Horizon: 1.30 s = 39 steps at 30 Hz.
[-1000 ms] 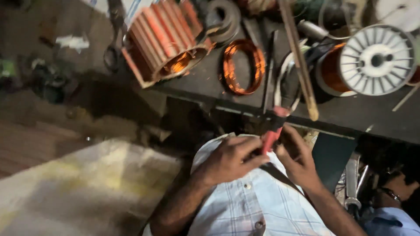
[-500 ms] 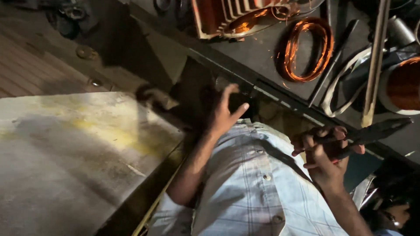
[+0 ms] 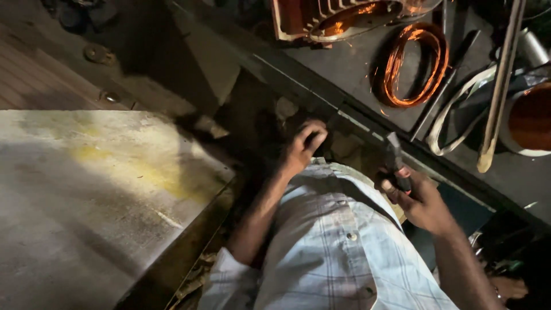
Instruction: The person winds copper wire around a laminated metal core held in a clamp. They adjust the core position, use pliers to cut and shape the wire, and continue winding additional turns. The work is performed on a cluttered workshop bench with tools and wire coils nearby.
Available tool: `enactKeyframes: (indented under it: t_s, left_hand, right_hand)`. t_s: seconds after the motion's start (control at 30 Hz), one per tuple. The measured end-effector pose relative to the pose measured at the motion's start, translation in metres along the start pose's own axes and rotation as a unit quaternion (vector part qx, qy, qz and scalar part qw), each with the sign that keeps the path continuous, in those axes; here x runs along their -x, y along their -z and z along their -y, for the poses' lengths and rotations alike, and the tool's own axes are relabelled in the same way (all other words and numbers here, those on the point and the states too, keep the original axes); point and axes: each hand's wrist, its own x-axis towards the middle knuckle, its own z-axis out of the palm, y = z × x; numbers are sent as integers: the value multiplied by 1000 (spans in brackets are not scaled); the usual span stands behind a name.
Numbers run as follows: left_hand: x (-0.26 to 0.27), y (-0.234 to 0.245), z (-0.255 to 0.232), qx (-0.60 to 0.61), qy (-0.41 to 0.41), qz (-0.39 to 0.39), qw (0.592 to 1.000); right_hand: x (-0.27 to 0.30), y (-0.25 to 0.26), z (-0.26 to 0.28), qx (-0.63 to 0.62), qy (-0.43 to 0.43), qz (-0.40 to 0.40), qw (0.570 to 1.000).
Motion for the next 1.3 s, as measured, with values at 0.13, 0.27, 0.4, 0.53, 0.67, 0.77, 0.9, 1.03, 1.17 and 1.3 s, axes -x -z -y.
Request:
enactKeyframes:
  t_s: [0.13,0.27,0.4,0.53,0.67,0.77,0.9,1.03,1.17,1.3]
  left_hand:
    - [34,19,-20,-18,67,-47,996]
    - [48,27,-57,-18,146,-53,988]
    - [43,29,-94,-82,101,-59,990]
    - [38,24,-108,-90,50,-107,989]
    - [35,24,-109,-100,18,-111,989]
    - [33,23,-109,-101,85,-90,987]
    - [32,21,-108,-106,35,-99,989]
    - [28,20,-105,-119,20,-99,988]
    - [27,21,-100,-115,56,-78,989]
    - [27,22,-99,-122,44,-83,988]
  right_hand:
    - [-7,6,11,112,53,16,992]
    - [-24,-1,21,208,119,79,968]
    - [-37,-19,39,267,190,100,940]
    - [-42,-32,56,264,154,119,945]
    - [-44,-38,69,291,99,129,943]
    - [-45,-41,75,301,178,110,930]
    - [-46,-44,79,312,127,123,934]
    - [-48,-45,80,336,104,128,927]
    - [-51,-45,77,344,144,119,920]
    - [-54,-45,74,358,123,122,918]
